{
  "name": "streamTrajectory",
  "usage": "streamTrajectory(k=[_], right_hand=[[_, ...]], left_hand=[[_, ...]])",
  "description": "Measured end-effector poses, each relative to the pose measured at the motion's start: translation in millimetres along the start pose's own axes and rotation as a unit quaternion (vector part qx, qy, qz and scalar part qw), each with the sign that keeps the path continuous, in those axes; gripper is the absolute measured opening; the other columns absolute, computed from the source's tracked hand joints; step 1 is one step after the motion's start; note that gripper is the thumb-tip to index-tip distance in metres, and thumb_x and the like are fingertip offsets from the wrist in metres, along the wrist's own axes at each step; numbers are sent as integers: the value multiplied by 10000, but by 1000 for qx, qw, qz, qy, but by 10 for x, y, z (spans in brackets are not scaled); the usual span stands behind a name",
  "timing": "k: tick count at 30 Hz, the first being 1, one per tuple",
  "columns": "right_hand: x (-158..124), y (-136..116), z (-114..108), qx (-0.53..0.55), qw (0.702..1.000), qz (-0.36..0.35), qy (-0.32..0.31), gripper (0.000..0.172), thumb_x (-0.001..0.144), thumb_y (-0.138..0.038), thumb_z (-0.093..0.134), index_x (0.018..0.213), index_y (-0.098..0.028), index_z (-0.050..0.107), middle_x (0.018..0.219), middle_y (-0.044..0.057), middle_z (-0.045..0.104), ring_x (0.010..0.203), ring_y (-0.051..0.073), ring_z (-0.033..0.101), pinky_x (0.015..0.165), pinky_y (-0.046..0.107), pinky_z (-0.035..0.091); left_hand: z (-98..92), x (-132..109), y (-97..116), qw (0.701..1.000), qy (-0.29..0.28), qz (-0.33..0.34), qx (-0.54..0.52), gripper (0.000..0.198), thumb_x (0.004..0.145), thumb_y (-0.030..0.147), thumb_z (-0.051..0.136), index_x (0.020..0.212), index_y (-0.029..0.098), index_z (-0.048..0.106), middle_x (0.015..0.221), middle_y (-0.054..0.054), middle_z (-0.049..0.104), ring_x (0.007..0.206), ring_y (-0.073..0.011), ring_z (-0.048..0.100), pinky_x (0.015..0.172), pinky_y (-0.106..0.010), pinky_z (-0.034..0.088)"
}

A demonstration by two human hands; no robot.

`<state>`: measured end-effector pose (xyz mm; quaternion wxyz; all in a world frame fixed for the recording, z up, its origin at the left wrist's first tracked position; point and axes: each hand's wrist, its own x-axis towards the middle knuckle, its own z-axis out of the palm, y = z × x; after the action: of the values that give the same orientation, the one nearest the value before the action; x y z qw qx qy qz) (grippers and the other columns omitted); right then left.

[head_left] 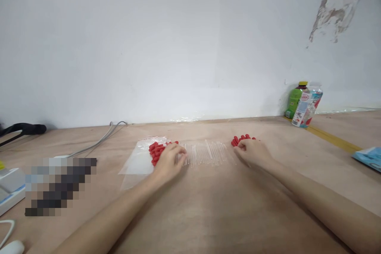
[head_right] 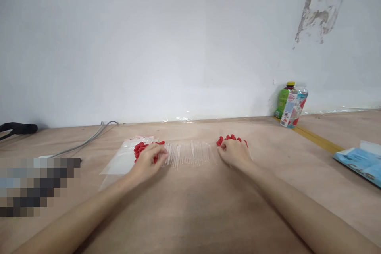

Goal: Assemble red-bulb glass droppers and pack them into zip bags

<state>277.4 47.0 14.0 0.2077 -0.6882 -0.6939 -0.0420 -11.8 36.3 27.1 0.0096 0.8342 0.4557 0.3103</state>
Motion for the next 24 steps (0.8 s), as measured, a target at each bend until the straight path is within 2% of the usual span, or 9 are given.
streamTrajectory(k=[3,6,9,14,16,18,21,24], right_hand=[[38,-180,40,-7,1000,2,-17,258,747,-311,426,592,-183,587,629,47,613,616,172,543,566,267,300],[94,-309,55,-37,997,17,-66,217,725,-239,434,638,-159,616,673,86,632,639,199,568,558,283,315],[140,-375,71,-66,991,30,-113,217,722,-203,433,658,-133,628,710,122,639,675,228,589,572,306,337],[162,-385,145,-75,990,29,-114,241,758,-228,429,745,-100,633,772,165,637,730,274,596,603,347,349],[151,-383,167,-77,991,23,-105,245,770,-234,426,749,-94,626,765,169,634,721,272,595,613,353,345],[124,-388,165,-81,992,18,-90,240,778,-218,413,744,-89,612,741,167,631,704,265,591,636,363,336],[46,-400,121,-83,995,4,-50,239,809,-197,366,801,-85,577,719,157,622,695,253,577,675,377,317],[-87,-399,86,1,997,-72,1,231,849,-236,336,859,-121,536,735,117,615,692,219,555,660,337,330]], left_hand=[[-122,345,-346,998,0,-33,59,128,775,246,481,722,209,591,812,-67,561,856,-238,508,781,-352,379],[-160,639,-613,996,-48,-38,60,83,725,233,539,697,222,616,849,-90,590,861,-251,522,785,-346,380],[-102,814,-729,992,-104,-51,53,24,641,200,609,653,214,624,836,-91,623,798,-249,552,710,-328,402],[50,906,-762,983,-153,-91,41,108,509,97,643,533,191,593,571,-22,599,553,-192,550,546,-274,389],[63,914,-758,985,-140,-99,31,116,502,87,635,518,185,576,531,-3,575,540,-178,541,538,-258,387],[41,904,-731,990,-102,-98,18,88,541,114,624,561,183,572,596,-10,591,612,-182,550,578,-256,398],[-10,817,-619,996,-17,-84,-13,67,682,205,554,742,182,572,803,-35,605,764,-185,546,671,-266,410],[-8,594,-407,995,42,-72,-59,200,814,273,413,958,178,516,855,-37,579,740,-150,546,663,-256,422]])
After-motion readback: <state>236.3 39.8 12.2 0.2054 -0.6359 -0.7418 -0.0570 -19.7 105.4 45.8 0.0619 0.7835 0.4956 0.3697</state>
